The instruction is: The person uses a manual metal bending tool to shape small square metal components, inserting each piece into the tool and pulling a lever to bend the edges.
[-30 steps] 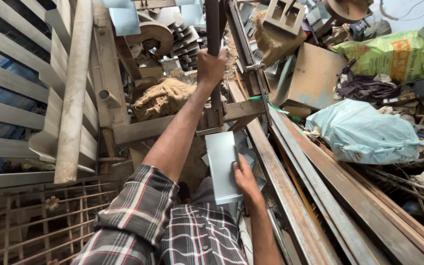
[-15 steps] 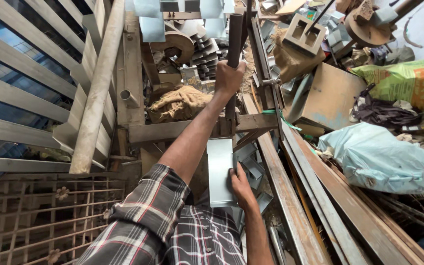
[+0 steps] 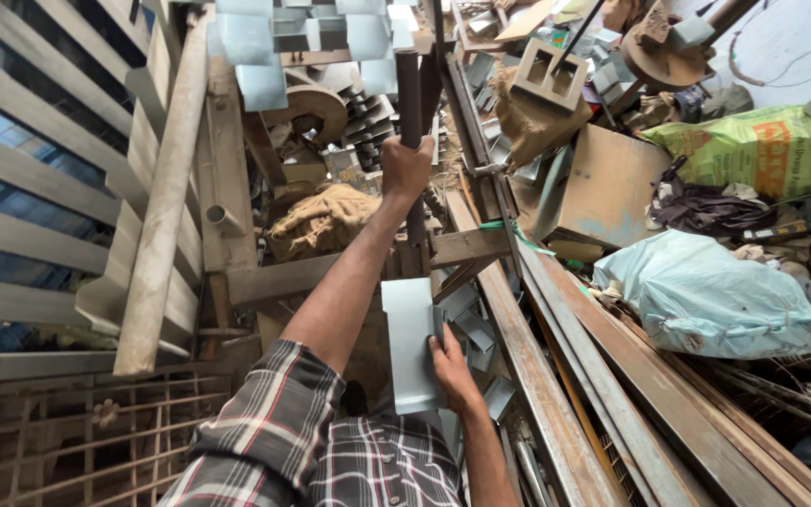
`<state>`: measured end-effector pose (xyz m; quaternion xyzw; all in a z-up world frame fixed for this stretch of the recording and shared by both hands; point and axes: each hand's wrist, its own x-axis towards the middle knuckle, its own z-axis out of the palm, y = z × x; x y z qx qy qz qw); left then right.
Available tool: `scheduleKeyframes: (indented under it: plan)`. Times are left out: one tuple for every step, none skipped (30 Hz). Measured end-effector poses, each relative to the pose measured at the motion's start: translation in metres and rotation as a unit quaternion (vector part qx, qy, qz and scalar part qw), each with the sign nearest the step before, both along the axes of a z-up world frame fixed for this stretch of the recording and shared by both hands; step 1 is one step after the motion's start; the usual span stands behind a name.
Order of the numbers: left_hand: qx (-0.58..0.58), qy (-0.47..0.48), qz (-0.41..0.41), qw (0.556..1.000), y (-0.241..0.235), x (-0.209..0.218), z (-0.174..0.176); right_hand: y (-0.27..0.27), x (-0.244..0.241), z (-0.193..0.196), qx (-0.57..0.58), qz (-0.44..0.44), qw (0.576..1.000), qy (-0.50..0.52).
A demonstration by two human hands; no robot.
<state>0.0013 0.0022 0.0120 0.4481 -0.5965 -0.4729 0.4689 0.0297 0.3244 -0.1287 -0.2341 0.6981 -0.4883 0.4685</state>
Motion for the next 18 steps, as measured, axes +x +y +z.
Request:
scheduleKeyframes:
  plan:
    - [-0.004, 0.002, 0.008, 1.0, 0.001, 0.0, 0.001, 0.002, -0.001, -0.007, 0.018, -0.002, 1.0, 0.004]
    - [-0.008, 0.005, 0.016, 1.0, 0.001, 0.0, 0.002, 0.003, -0.002, -0.013, 0.016, -0.005, 1.0, 0.006]
    - [-0.009, 0.007, 0.012, 1.0, 0.002, 0.0, 0.003, 0.002, -0.003, -0.019, 0.042, -0.004, 0.999, 0.024]
    - [0.008, 0.01, 0.0, 1.0, 0.001, 0.001, 0.004, 0.001, -0.005, -0.021, 0.068, -0.003, 0.997, 0.043]
    - [0.024, 0.013, -0.01, 1.0, 0.001, 0.003, 0.005, -0.001, -0.006, -0.019, 0.066, -0.005, 0.997, 0.044]
    - [0.022, 0.013, -0.012, 1.0, 0.001, 0.002, 0.006, -0.001, -0.007, -0.015, 0.049, 0.018, 0.998, 0.033]
    - [0.036, 0.01, -0.025, 0.999, 0.0, 0.003, 0.006, -0.002, -0.007, -0.009, 0.031, 0.044, 0.998, 0.023]
    - [0.05, 0.007, -0.038, 0.998, -0.001, 0.003, 0.006, -0.002, -0.006, -0.003, 0.029, 0.044, 0.998, 0.024]
    - [0.048, 0.008, -0.039, 0.998, -0.002, 0.003, 0.005, -0.003, -0.005, 0.002, 0.032, 0.044, 0.998, 0.02]
    - [0.033, 0.01, -0.036, 0.999, -0.002, 0.003, 0.004, -0.004, -0.005, 0.005, 0.035, 0.044, 0.998, 0.016]
    - [0.019, 0.013, -0.034, 0.999, -0.003, 0.001, 0.004, -0.005, -0.007, 0.007, 0.033, 0.043, 0.998, 0.017]
    - [0.017, 0.014, -0.035, 0.999, -0.003, 0.001, 0.003, -0.004, -0.008, 0.006, 0.013, 0.044, 0.999, 0.029]
    - [0.024, 0.013, -0.035, 0.999, -0.003, 0.001, 0.003, -0.003, -0.008, 0.005, -0.008, 0.046, 0.998, 0.04]
    - [0.03, 0.012, -0.036, 0.999, -0.004, 0.001, 0.003, -0.002, -0.008, 0.003, -0.009, 0.046, 0.998, 0.041]
    - [0.029, 0.013, -0.036, 0.999, -0.004, 0.002, 0.003, -0.001, -0.008, 0.002, 0.006, 0.042, 0.998, 0.044]
    - [0.031, 0.015, -0.038, 0.999, -0.003, 0.002, 0.004, -0.001, -0.009, 0.001, 0.021, 0.039, 0.998, 0.047]
    - [0.033, 0.017, -0.04, 0.998, -0.003, 0.003, 0.005, -0.002, -0.01, 0.001, 0.02, 0.038, 0.998, 0.048]
    - [0.032, 0.018, -0.041, 0.998, -0.003, 0.002, 0.006, -0.004, -0.01, 0.002, 0.014, 0.042, 0.998, 0.037]
